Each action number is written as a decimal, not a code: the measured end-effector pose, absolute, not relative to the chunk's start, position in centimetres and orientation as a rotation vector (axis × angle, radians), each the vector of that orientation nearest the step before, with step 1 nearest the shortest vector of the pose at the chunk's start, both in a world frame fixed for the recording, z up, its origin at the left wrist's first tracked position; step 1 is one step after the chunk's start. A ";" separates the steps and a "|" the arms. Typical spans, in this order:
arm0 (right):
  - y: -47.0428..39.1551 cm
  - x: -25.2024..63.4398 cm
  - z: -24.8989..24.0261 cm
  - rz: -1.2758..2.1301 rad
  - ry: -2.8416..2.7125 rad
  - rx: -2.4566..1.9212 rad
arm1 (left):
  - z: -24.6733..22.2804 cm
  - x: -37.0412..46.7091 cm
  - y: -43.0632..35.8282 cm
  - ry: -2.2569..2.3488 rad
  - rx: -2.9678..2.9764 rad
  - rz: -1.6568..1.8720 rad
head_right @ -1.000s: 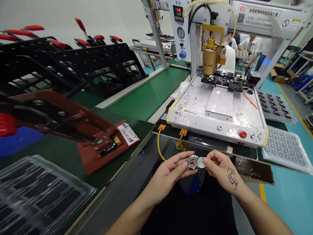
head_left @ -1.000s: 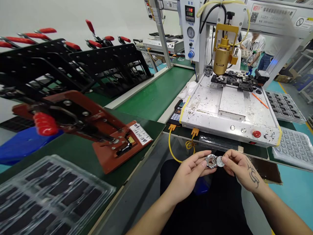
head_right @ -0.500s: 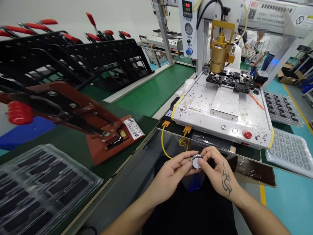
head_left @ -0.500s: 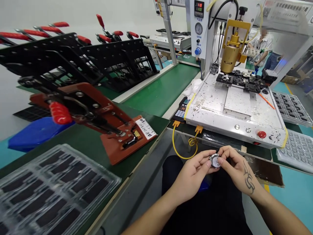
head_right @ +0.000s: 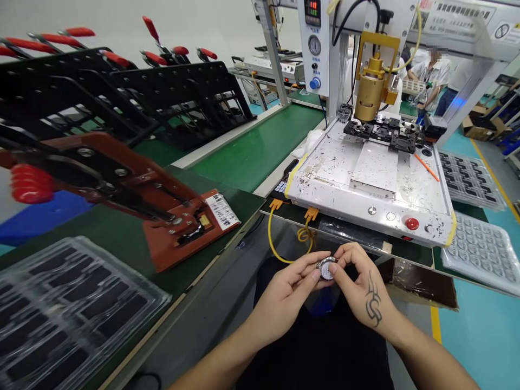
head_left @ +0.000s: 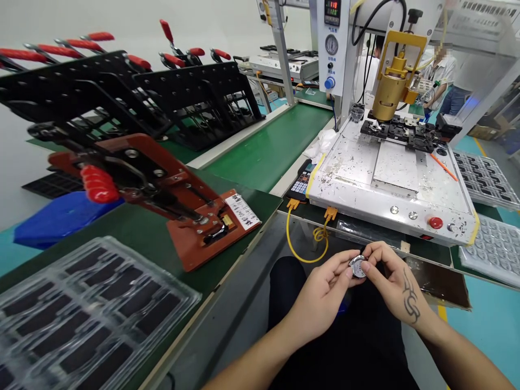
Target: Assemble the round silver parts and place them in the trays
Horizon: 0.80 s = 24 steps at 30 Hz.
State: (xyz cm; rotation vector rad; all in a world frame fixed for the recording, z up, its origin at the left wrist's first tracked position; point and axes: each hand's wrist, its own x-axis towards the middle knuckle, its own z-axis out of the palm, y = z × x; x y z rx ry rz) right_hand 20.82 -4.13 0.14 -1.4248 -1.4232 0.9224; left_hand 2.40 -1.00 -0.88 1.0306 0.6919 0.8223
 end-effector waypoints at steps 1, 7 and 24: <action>-4.2 20.7 0.0 0.912 -1.432 -1.421 | -1.0 2.5 -1.1 0.695 1.031 0.829; -4.3 20.9 -1.0 0.649 -1.592 -1.459 | -2.1 2.9 -1.4 0.765 1.092 0.874; -2.2 19.6 -0.9 1.272 -1.133 -1.236 | -0.2 1.1 0.5 0.888 1.210 0.885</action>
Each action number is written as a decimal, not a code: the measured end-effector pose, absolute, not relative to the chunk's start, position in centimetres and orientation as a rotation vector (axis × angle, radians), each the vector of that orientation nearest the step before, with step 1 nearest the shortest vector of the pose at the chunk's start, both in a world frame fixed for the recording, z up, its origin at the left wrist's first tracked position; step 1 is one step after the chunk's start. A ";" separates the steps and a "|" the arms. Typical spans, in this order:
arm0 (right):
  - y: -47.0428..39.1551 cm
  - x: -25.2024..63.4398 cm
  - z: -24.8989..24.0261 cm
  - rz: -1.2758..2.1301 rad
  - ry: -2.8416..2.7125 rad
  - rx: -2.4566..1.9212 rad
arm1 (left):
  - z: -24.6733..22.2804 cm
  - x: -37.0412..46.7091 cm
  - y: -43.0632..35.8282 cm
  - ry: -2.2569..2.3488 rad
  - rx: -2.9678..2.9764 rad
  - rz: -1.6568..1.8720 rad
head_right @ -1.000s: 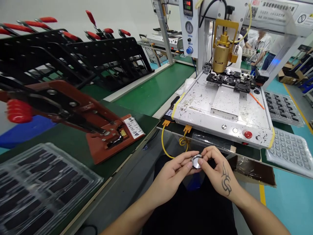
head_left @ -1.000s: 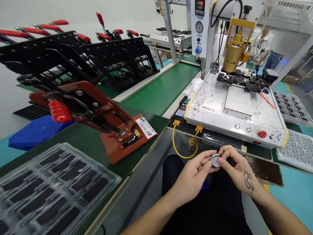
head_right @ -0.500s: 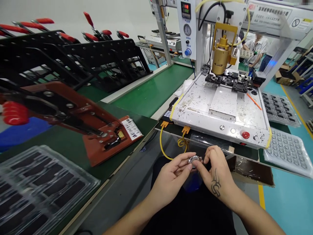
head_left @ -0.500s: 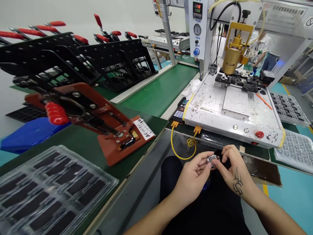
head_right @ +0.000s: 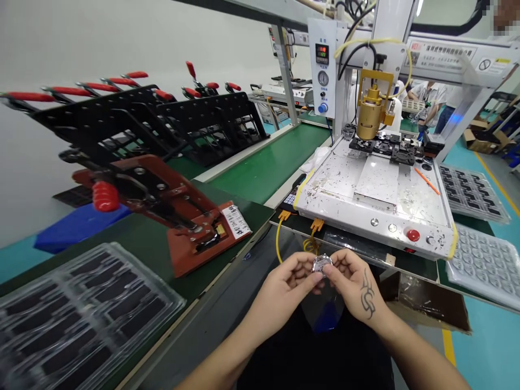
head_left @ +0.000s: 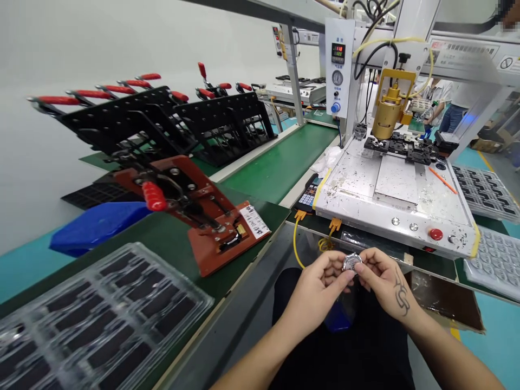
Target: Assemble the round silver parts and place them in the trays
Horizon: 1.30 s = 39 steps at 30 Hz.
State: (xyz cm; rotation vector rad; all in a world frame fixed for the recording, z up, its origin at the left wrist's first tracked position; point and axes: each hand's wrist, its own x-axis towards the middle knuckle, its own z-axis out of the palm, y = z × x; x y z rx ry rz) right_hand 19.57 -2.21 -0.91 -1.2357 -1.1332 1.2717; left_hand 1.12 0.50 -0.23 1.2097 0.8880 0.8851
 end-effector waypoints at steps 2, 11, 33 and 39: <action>-2.3 19.2 -1.3 1.300 -1.104 -1.222 | -0.3 1.1 0.2 0.880 1.218 0.872; -1.9 19.5 -0.5 1.177 -1.385 -1.181 | 1.1 -0.1 0.4 0.928 1.313 0.880; 5.1 16.4 2.7 0.451 -2.054 -0.821 | 13.5 -16.9 11.0 1.119 2.810 1.453; 8.5 12.3 3.0 0.632 -2.066 -0.830 | 19.4 -19.9 14.9 1.296 1.971 1.864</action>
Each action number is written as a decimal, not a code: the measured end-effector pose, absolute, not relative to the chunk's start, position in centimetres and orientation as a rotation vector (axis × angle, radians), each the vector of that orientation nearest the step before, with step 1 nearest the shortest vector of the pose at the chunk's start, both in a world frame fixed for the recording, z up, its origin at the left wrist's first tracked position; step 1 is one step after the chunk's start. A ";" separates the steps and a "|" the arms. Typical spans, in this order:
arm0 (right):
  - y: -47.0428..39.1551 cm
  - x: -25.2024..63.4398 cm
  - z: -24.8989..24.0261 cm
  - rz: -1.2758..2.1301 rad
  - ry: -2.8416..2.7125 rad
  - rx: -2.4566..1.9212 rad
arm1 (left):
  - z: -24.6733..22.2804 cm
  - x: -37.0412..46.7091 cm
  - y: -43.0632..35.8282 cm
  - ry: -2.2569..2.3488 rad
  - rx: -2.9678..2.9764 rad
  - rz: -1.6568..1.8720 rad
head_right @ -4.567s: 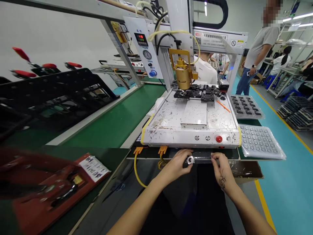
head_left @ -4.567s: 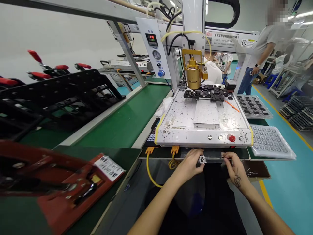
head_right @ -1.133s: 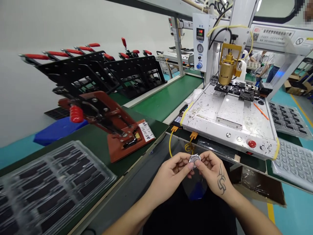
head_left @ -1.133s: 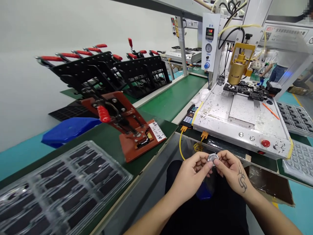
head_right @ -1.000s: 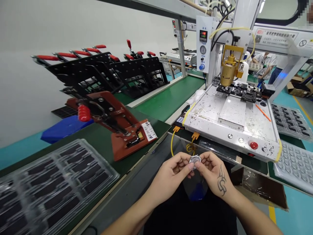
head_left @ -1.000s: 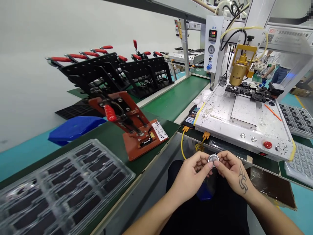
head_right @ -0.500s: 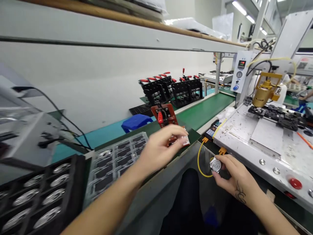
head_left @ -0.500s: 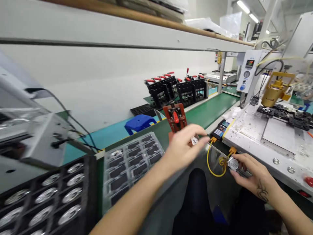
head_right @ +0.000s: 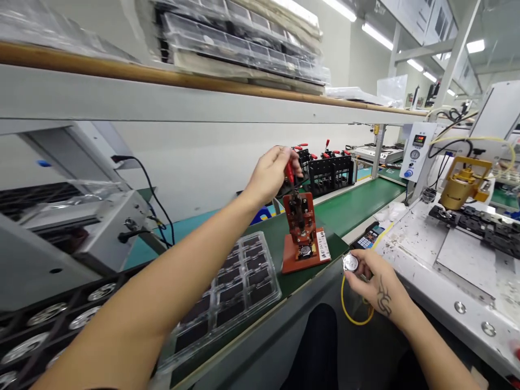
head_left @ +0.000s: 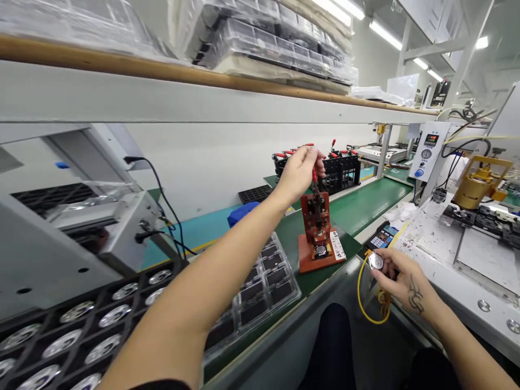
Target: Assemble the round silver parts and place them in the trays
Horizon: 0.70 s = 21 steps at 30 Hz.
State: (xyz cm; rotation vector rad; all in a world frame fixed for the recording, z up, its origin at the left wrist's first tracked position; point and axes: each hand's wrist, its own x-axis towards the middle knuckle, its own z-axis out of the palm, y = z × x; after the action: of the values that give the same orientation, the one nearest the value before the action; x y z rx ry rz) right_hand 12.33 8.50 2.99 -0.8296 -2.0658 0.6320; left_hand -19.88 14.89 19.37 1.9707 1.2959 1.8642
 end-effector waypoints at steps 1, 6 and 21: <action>9.1 11.9 2.7 0.681 -2.069 -0.832 | 19.3 -21.2 15.2 1.388 1.901 1.847; 10.9 11.0 0.0 0.818 -2.070 -0.857 | 11.8 -26.4 12.1 1.967 1.737 1.109; 19.3 1.2 -5.3 0.755 -2.253 -0.757 | -1.3 -21.7 11.4 1.799 1.835 0.809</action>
State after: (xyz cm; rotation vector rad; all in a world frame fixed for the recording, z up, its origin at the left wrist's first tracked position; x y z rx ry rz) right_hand 1.17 19.27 -5.26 -0.7568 -2.2533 0.7555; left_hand -21.70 11.40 -1.29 1.8351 1.7991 0.8094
